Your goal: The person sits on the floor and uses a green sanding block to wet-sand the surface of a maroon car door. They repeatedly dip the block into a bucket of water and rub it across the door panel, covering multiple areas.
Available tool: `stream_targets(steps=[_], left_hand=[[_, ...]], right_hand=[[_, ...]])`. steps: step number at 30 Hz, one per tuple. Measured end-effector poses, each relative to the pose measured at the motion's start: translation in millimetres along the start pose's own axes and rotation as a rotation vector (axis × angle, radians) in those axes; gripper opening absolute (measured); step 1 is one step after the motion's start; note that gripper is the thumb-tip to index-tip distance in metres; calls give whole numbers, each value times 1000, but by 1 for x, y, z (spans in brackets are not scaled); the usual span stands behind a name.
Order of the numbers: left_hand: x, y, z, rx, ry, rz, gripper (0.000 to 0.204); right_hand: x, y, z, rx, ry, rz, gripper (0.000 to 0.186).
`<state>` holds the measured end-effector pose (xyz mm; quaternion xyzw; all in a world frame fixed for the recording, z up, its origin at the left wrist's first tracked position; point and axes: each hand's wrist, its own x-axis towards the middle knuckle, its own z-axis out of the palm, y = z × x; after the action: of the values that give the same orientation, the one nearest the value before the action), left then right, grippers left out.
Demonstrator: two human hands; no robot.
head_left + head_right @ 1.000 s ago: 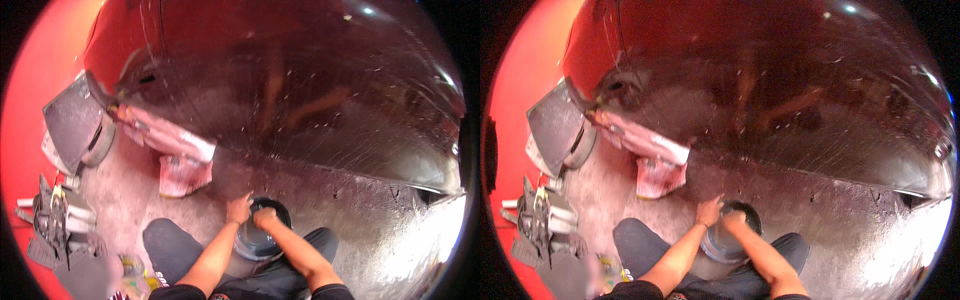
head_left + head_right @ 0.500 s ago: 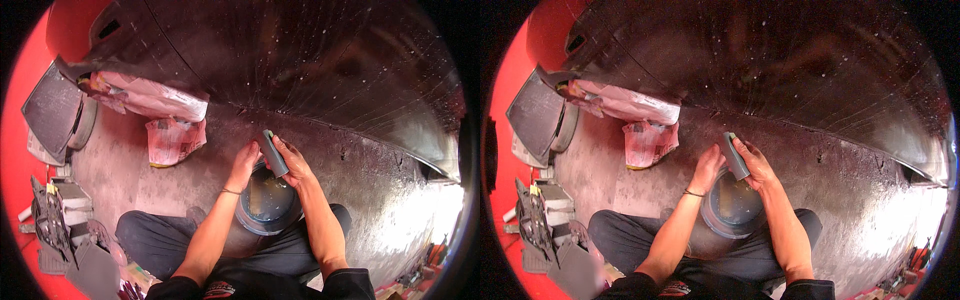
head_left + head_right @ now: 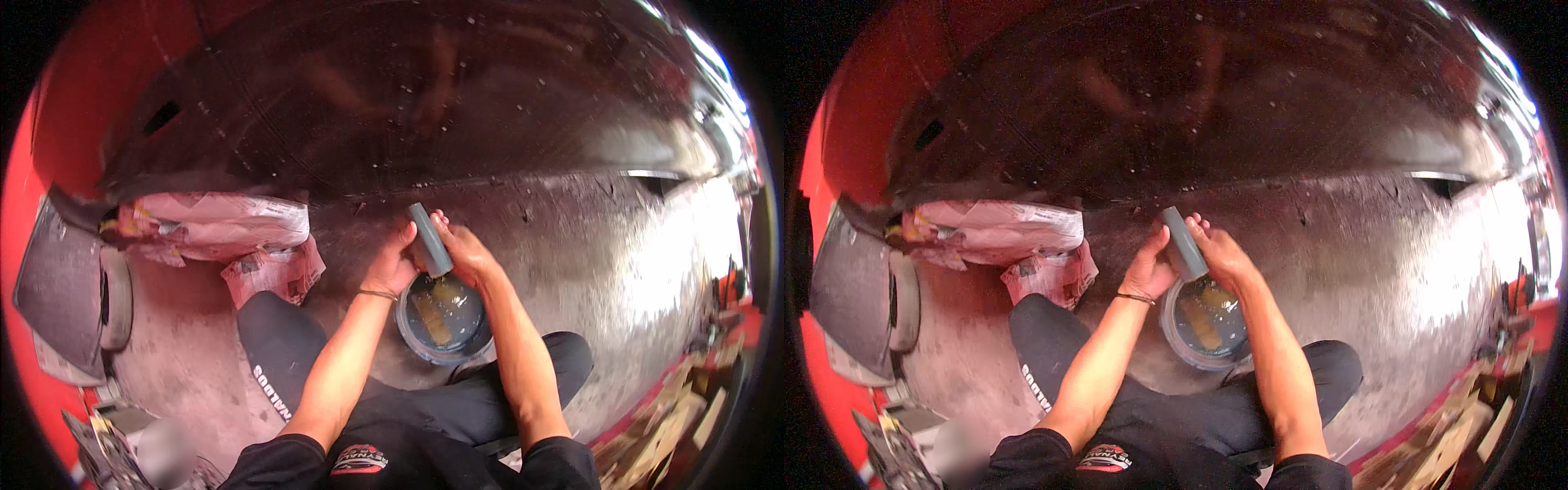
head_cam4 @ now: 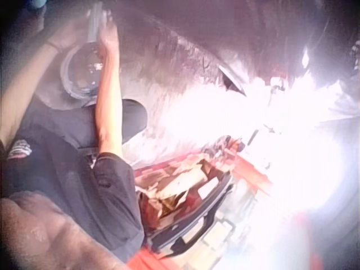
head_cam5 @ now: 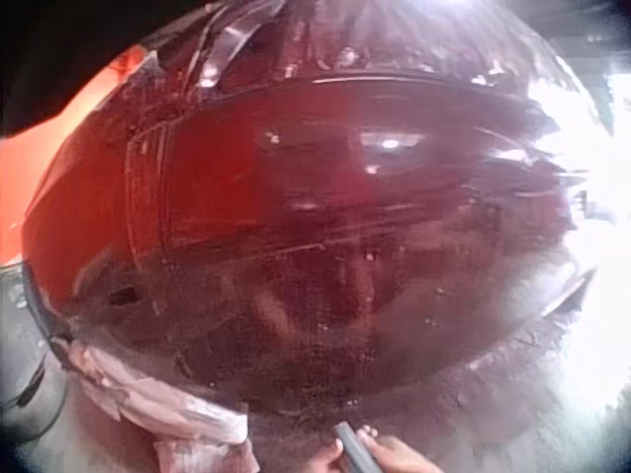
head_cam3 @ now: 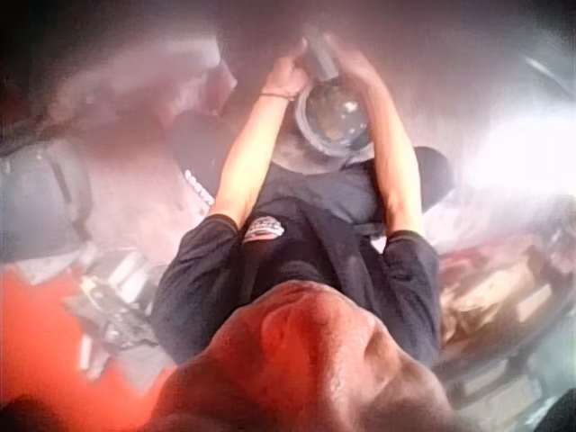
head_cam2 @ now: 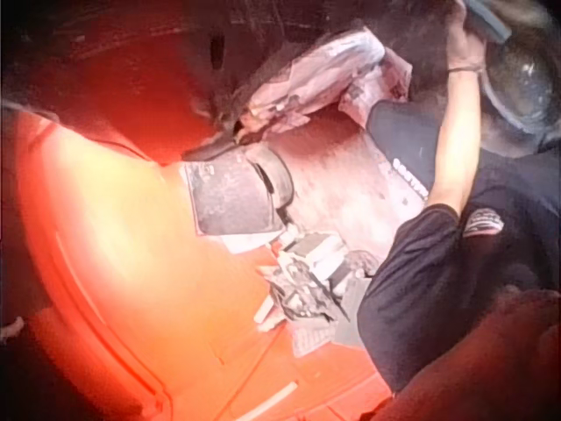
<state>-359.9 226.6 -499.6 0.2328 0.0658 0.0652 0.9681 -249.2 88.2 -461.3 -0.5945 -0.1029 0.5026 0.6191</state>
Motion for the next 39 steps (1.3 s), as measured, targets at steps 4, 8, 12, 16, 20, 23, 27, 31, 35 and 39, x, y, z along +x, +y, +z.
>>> stream_targets(steps=[4,8,12,16,20,23,27,31,35,39], left_hand=[[-7,-9,4,227,182,-117,38],[0,-61,-1,1288,-13,-217,52],[-11,-134,-6,2046,-282,-234,47],[-1,-185,-57,2448,-295,-184,38],[2,-191,-63,2469,-338,-192,38],[-1,-140,-6,2397,-450,-100,45],[-10,-9,78,2241,-402,247,32],[-15,154,206,2319,-405,828,32],[-27,273,317,2601,-219,1467,35],[-33,360,322,2753,-127,1758,39]], right_hand=[[-6,-3,-61,-887,354,129,49],[-25,64,-108,-1018,774,45,41],[-56,108,-99,-1083,846,40,39],[-54,119,-81,-1245,840,-17,44],[-50,107,-78,-1136,887,-17,46],[-37,90,-94,-999,879,2,48],[8,82,-102,-998,803,-45,57],[46,113,-102,-1056,807,79,64],[27,97,-84,-1036,856,160,71],[26,99,-84,-1051,847,197,68]])
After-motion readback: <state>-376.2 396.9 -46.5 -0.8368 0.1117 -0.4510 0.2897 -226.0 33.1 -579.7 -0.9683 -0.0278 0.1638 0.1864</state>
